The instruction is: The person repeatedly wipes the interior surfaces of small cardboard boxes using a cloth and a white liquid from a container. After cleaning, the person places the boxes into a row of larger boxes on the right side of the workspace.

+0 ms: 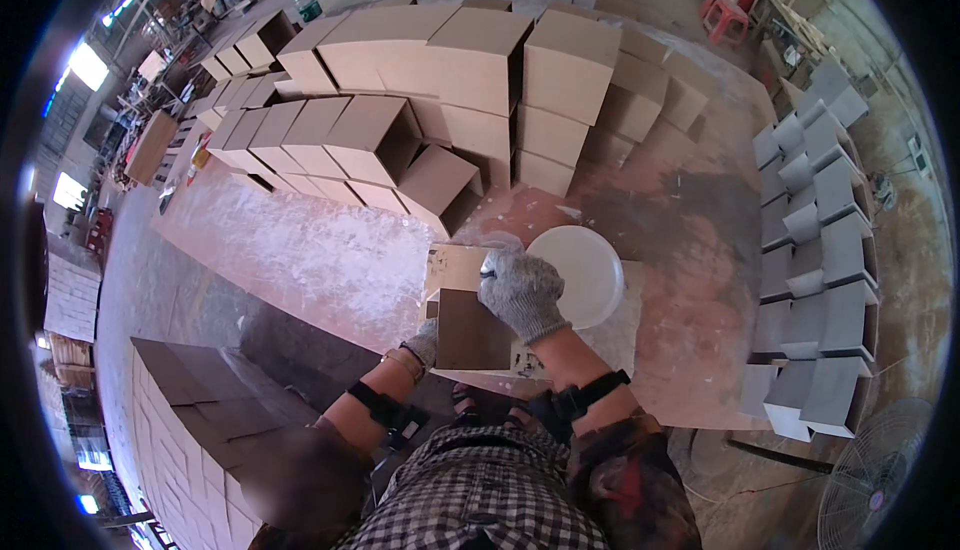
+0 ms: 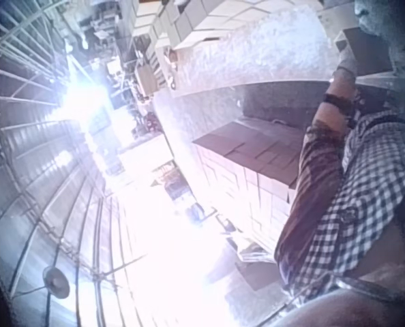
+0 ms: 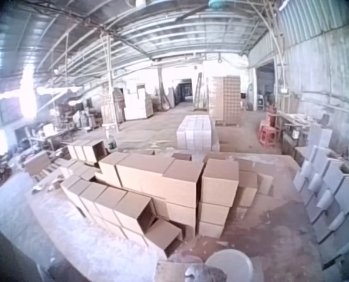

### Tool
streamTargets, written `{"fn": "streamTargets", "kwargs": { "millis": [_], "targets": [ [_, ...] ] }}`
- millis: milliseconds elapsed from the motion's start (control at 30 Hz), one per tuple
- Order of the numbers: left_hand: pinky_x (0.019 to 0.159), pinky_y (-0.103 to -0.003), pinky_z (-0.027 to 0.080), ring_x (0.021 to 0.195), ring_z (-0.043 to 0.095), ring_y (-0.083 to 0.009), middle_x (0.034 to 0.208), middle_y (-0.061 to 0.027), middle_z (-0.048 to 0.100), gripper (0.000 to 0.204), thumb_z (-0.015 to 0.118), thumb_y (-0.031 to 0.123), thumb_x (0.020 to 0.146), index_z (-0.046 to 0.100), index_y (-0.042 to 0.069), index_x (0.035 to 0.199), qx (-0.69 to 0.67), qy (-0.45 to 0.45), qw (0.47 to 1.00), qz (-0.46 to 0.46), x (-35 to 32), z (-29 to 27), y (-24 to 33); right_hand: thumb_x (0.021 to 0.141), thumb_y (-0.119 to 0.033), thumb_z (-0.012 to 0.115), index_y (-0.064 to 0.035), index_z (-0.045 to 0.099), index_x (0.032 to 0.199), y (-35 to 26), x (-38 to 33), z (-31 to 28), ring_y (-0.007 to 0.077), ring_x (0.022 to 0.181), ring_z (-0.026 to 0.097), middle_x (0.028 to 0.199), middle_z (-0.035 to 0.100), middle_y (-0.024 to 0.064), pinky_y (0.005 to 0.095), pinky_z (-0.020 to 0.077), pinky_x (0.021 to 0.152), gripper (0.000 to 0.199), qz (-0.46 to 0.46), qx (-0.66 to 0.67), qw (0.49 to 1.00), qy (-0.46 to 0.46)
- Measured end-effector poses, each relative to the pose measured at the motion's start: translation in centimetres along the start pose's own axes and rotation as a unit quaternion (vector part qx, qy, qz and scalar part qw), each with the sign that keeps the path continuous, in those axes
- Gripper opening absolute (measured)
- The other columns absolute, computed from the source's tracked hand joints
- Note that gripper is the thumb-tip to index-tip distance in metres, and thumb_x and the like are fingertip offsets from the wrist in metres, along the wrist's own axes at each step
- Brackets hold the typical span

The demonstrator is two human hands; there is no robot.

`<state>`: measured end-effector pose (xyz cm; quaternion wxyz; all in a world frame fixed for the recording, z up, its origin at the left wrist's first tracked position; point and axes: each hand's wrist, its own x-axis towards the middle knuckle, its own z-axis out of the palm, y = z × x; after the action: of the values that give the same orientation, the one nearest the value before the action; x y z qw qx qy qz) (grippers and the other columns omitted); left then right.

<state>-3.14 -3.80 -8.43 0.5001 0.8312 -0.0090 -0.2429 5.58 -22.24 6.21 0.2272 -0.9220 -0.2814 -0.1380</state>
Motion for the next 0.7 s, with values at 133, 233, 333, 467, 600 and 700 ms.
{"fn": "streamTargets", "kwargs": {
  "millis": [133, 233, 333, 467, 600, 700],
  "targets": [
    [0.092, -0.034, 0.046, 0.113, 0.056, -0.0279, 0.123, -0.0129, 0.059, 0.045, 0.051, 0.034, 0.093, 0.05, 0.008, 0.131, -0.019, 0.017, 0.999, -0.034, -0.7, 0.1, -2.0, 0.072, -0.023, 0.065, -0.014, 0.061, 0.074, -3.7, -6.1, -2.1, 0.0252, 0.066, 0.06, 0.076, 0.059, 0.0075, 0.0406, 0.0483, 0.056, 0.01, -0.096, -0.051, 0.992, -0.065],
    [0.093, -0.034, 0.046, 0.113, 0.056, -0.0275, 0.124, -0.0125, 0.059, 0.046, 0.05, 0.034, 0.094, 0.049, 0.008, 0.131, -0.039, 0.019, 0.998, -0.054, -0.2, 0.0, -2.7, 0.073, -0.022, 0.067, -0.0116, 0.057, 0.074, -3.2, -10.0, -4.8, 0.0238, 0.068, 0.061, 0.076, 0.059, 0.0094, 0.0394, 0.0489, 0.058, 0.014, -0.154, 0.046, 0.981, -0.113],
    [0.092, -0.034, 0.046, 0.113, 0.057, -0.0263, 0.122, -0.0123, 0.06, 0.046, 0.051, 0.034, 0.094, 0.049, 0.008, 0.131, 0.036, 0.025, 0.998, -0.045, -0.3, -0.6, -0.4, 0.073, -0.023, 0.07, -0.0104, 0.06, 0.082, -1.2, -9.7, -8.0, 0.0255, 0.07, 0.062, 0.077, 0.062, 0.0089, 0.0393, 0.05, 0.062, 0.018, -0.028, 0.236, 0.964, -0.119],
    [0.088, -0.032, 0.048, 0.109, 0.058, -0.024, 0.12, -0.0115, 0.061, 0.04, 0.051, 0.028, 0.094, 0.051, 0.007, 0.129, 0.013, 0.02, 1.0, -0.02, -0.9, -1.2, -2.1, 0.073, -0.023, 0.073, -0.01, 0.061, 0.088, 3.1, -8.1, -8.7, 0.0294, 0.073, 0.063, 0.078, 0.064, 0.0093, 0.0407, 0.0505, 0.066, 0.023, 0.155, 0.113, 0.981, 0.034],
    [0.086, -0.031, 0.049, 0.105, 0.06, -0.0219, 0.117, -0.0104, 0.063, 0.035, 0.05, 0.022, 0.095, 0.054, 0.005, 0.126, 0.121, 0.015, 0.992, -0.033, -1.0, -1.2, 1.2, 0.075, -0.026, 0.071, -0.0107, 0.06, 0.089, 9.2, -7.5, -5.9, 0.0318, 0.076, 0.063, 0.081, 0.064, 0.012, 0.0428, 0.0503, 0.068, 0.024, 0.208, 0.014, 0.978, 0.012],
    [0.085, -0.03, 0.049, 0.102, 0.06, -0.0203, 0.113, -0.0096, 0.063, 0.035, 0.05, 0.022, 0.096, 0.053, 0.005, 0.125, -0.356, 0.07, 0.92, -0.145, -1.1, -0.7, 2.9, 0.075, -0.031, 0.069, -0.0108, 0.059, 0.089, 10.5, -6.4, -5.4, 0.0341, 0.08, 0.064, 0.085, 0.065, 0.0146, 0.0452, 0.0504, 0.069, 0.027, 0.205, -0.019, 0.977, -0.052]
  ]
}}
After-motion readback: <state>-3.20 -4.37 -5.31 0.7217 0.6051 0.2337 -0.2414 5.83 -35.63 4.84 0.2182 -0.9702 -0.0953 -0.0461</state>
